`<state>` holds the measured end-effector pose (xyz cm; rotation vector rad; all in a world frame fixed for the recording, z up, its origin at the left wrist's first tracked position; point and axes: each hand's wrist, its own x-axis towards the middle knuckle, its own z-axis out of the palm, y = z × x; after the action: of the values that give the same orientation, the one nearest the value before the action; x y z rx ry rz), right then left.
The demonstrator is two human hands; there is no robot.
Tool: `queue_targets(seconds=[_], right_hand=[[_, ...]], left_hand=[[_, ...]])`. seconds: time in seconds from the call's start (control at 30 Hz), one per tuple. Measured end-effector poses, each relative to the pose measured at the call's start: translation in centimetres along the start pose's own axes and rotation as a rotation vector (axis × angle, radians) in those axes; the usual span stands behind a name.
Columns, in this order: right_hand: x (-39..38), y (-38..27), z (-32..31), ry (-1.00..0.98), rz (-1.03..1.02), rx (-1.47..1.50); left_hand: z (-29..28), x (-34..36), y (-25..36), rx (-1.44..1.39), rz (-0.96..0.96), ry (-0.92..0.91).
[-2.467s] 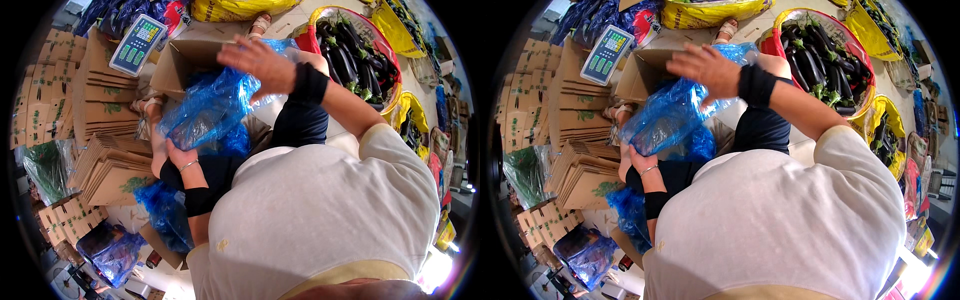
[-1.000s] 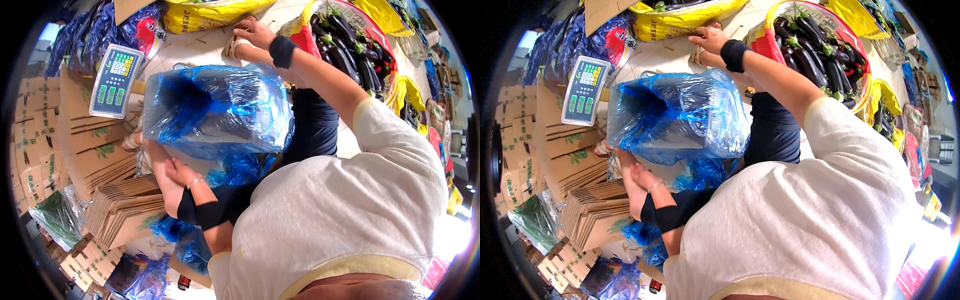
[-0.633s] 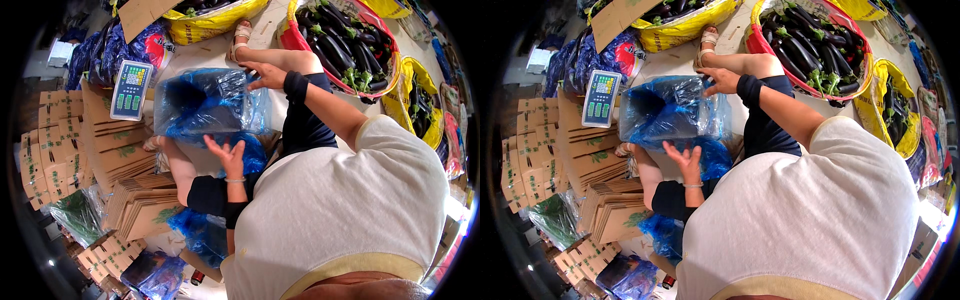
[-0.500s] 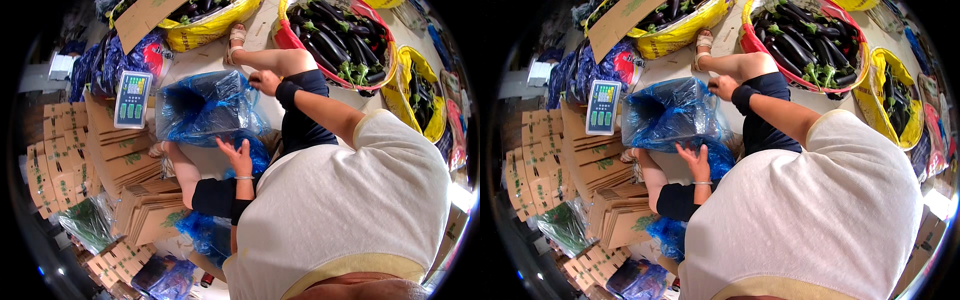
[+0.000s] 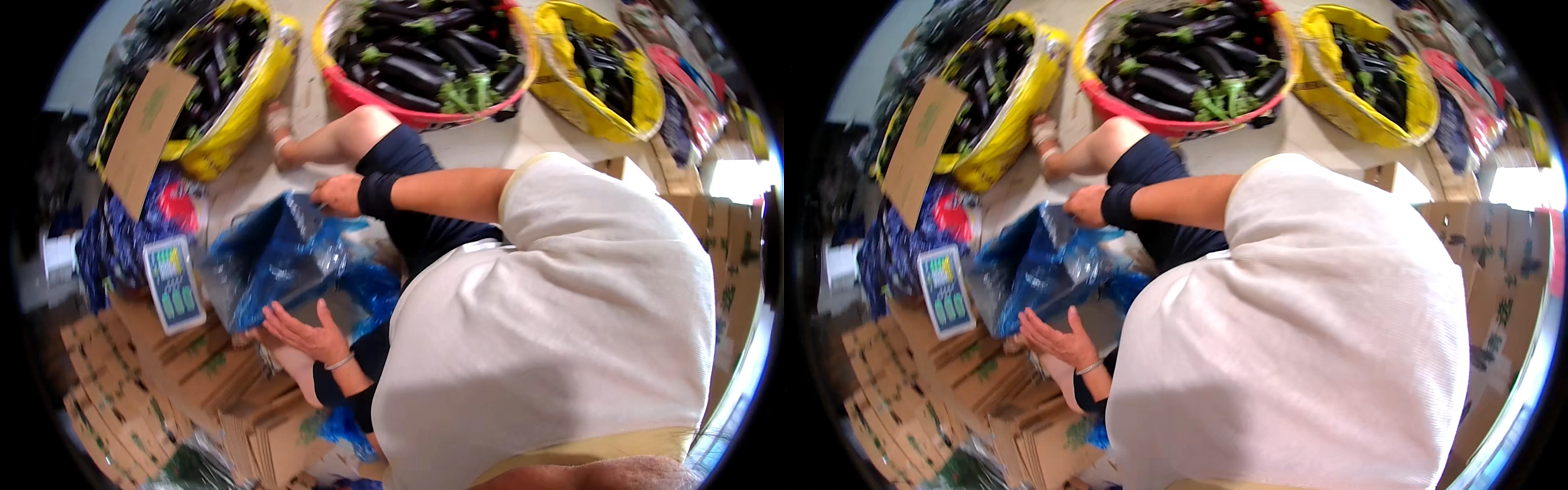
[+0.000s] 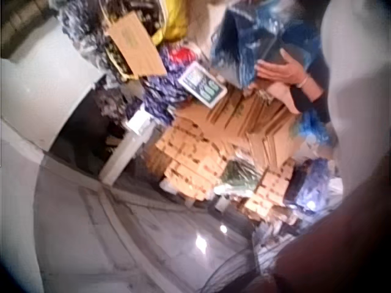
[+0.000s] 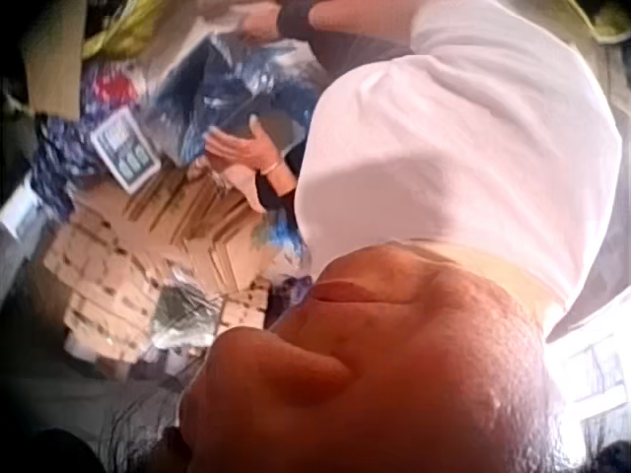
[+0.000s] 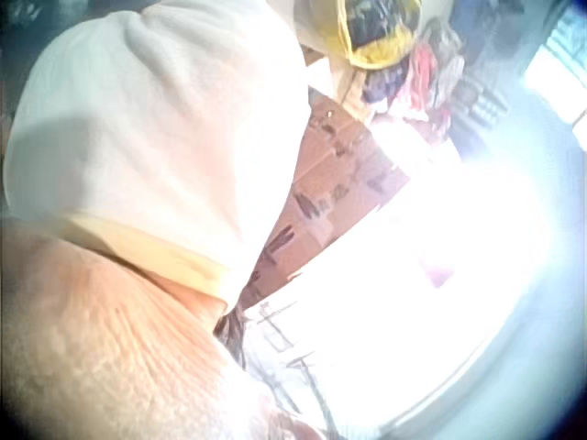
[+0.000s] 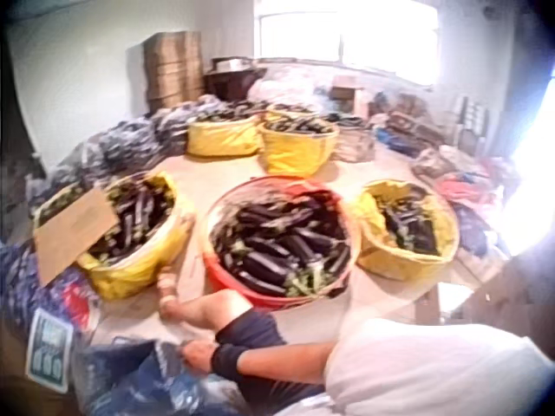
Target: The person sits on the floor and packs eggplants into a blue plastic bag, then places the bag into a cardboard box. They add bubble wrap for cushioning, close the box flaps, and seal the box with packing tape using a handheld dispenser.
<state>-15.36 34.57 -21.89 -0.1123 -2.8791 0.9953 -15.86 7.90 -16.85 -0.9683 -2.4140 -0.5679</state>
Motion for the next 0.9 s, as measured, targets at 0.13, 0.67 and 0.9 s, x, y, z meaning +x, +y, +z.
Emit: queue_targets(seconds=[0.13,0.67,0.9], right_hand=[[-4.2,-0.5,-5.5,0.081,-0.137,0.191],[-16.4,19.3,-15.8,0.883,0.823,-0.220],[-15.0,23.6,-14.4,0.703,1.049,0.193]], left_hand=[[3.6,1.7,2.3,0.043,0.109,-0.252],[5.0,0.4,1.7,-0.075,0.053,-0.436],[7.9,5.7,6.4,0.059,-0.193,-0.374]])
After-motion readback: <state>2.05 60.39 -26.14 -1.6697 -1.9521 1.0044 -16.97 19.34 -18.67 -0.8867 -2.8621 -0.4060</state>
